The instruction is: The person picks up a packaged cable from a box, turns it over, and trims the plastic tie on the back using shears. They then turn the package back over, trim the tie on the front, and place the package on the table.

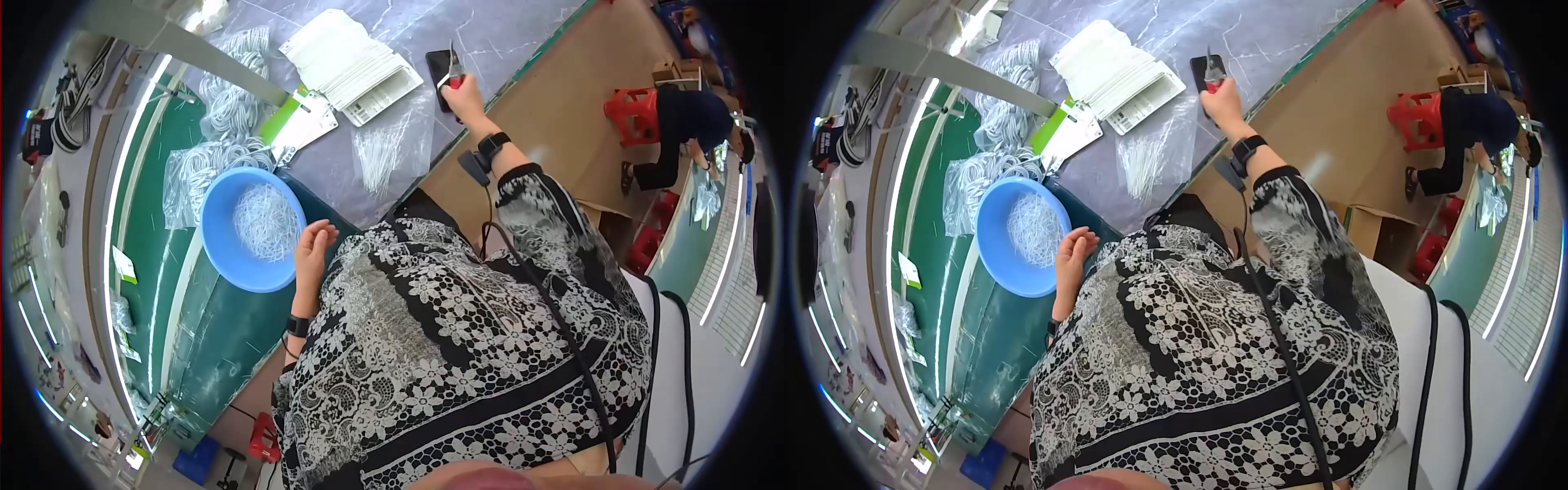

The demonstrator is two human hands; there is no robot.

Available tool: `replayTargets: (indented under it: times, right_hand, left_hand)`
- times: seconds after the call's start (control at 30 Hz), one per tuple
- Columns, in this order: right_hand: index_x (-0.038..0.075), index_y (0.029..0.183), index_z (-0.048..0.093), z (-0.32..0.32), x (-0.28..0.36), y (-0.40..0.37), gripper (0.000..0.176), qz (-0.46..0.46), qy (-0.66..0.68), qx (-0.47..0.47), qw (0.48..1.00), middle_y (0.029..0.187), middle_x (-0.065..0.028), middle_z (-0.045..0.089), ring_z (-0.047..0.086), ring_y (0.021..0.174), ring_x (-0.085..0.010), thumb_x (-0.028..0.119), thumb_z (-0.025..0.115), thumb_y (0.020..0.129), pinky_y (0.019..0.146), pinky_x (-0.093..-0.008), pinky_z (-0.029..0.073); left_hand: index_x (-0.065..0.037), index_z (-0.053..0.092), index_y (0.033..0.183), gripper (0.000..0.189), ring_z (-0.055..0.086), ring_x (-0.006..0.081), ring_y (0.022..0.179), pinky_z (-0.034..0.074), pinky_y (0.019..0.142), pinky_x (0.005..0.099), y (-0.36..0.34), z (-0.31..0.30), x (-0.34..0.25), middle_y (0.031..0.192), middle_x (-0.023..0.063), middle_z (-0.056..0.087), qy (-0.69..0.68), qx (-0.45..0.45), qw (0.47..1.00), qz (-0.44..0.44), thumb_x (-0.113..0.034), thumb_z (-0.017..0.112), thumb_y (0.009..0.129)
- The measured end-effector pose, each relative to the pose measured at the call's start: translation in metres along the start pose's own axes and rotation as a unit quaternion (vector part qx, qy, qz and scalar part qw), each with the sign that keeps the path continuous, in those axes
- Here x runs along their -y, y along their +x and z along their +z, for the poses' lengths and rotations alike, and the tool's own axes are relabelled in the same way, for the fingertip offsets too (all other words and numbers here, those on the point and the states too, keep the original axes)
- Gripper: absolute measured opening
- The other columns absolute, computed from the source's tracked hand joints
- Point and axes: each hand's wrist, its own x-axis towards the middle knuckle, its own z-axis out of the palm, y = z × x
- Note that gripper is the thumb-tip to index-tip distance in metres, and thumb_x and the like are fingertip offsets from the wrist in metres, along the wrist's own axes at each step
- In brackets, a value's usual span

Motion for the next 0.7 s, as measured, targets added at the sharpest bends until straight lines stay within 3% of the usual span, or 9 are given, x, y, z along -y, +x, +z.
replayTargets:
  times: [0.07,0.1,0.2,0.33,0.43,0.6,0.7]
  right_hand:
    - [0.0,0.108,0.051,0.002,-0.026,0.025,0.054,0.048,-0.162,-0.028,0.985,0.101,-0.0164,0.061,0.058,0.097,-0.0348,0.033,0.071,0.07,0.084,-0.0447,0.047]
    - [0.0,0.108,0.051,0.005,-0.025,0.025,0.054,0.047,-0.158,-0.023,0.986,0.101,-0.0164,0.061,0.058,0.097,-0.0348,0.033,0.071,0.07,0.084,-0.0447,0.047]
    - [0.003,0.112,0.049,0.013,-0.024,0.005,0.058,0.028,-0.334,-0.048,0.941,0.116,-0.0147,0.053,0.049,0.115,-0.0325,0.034,0.072,0.069,0.092,-0.0495,0.04]
    - [0.004,0.115,0.047,0.02,-0.015,0.012,0.065,0.056,-0.323,-0.023,0.945,0.124,-0.0136,0.046,0.041,0.122,-0.0325,0.039,0.074,0.068,0.095,-0.0513,0.037]
    - [0.004,0.116,0.047,0.026,-0.017,0.033,0.067,0.046,-0.336,-0.026,0.941,0.122,-0.0138,0.048,0.043,0.121,-0.0325,0.041,0.075,0.067,0.094,-0.0504,0.037]
    - [0.005,0.115,0.048,0.031,-0.01,0.051,0.067,0.045,-0.352,-0.027,0.935,0.12,-0.014,0.05,0.044,0.119,-0.0321,0.044,0.074,0.067,0.094,-0.0498,0.038]
    - [0.006,0.114,0.049,0.025,-0.008,0.047,0.068,0.042,-0.378,-0.034,0.924,0.119,-0.0147,0.051,0.046,0.117,-0.032,0.048,0.074,0.066,0.093,-0.0497,0.038]
  left_hand:
    - [-0.001,0.053,0.121,0.027,0.063,0.0197,0.098,0.051,0.087,0.0313,0.0,0.003,0.003,0.107,0.0102,0.062,0.011,0.014,1.0,-0.018,-0.014,0.05,0.098]
    - [-0.001,0.053,0.121,0.027,0.063,0.0199,0.097,0.051,0.086,0.0312,-0.003,0.002,0.004,0.107,0.0101,0.062,0.006,0.002,0.999,-0.033,-0.014,0.049,0.098]
    - [-0.001,0.053,0.121,0.027,0.063,0.0203,0.097,0.051,0.086,0.0308,-0.019,-0.003,0.006,0.107,0.0099,0.062,0.001,-0.028,0.997,-0.065,-0.014,0.049,0.098]
    - [-0.001,0.052,0.122,0.028,0.062,0.0174,0.098,0.049,0.086,0.0276,-0.034,-0.003,0.01,0.108,0.0092,0.062,-0.011,-0.085,0.991,-0.099,-0.016,0.05,0.098]
    - [-0.001,0.052,0.123,0.03,0.06,0.0136,0.099,0.046,0.086,0.0248,-0.037,0.003,0.011,0.108,0.0075,0.062,0.081,-0.071,0.987,-0.116,-0.018,0.052,0.098]
    - [-0.001,0.054,0.122,0.03,0.058,0.011,0.099,0.044,0.085,0.0232,-0.028,0.008,0.016,0.108,0.0058,0.062,0.09,-0.046,0.99,-0.099,-0.018,0.053,0.097]
    - [0.0,0.056,0.118,0.028,0.06,0.0114,0.097,0.046,0.083,0.0225,-0.027,0.021,0.017,0.106,0.0075,0.065,0.053,-0.108,0.987,-0.103,-0.017,0.055,0.095]
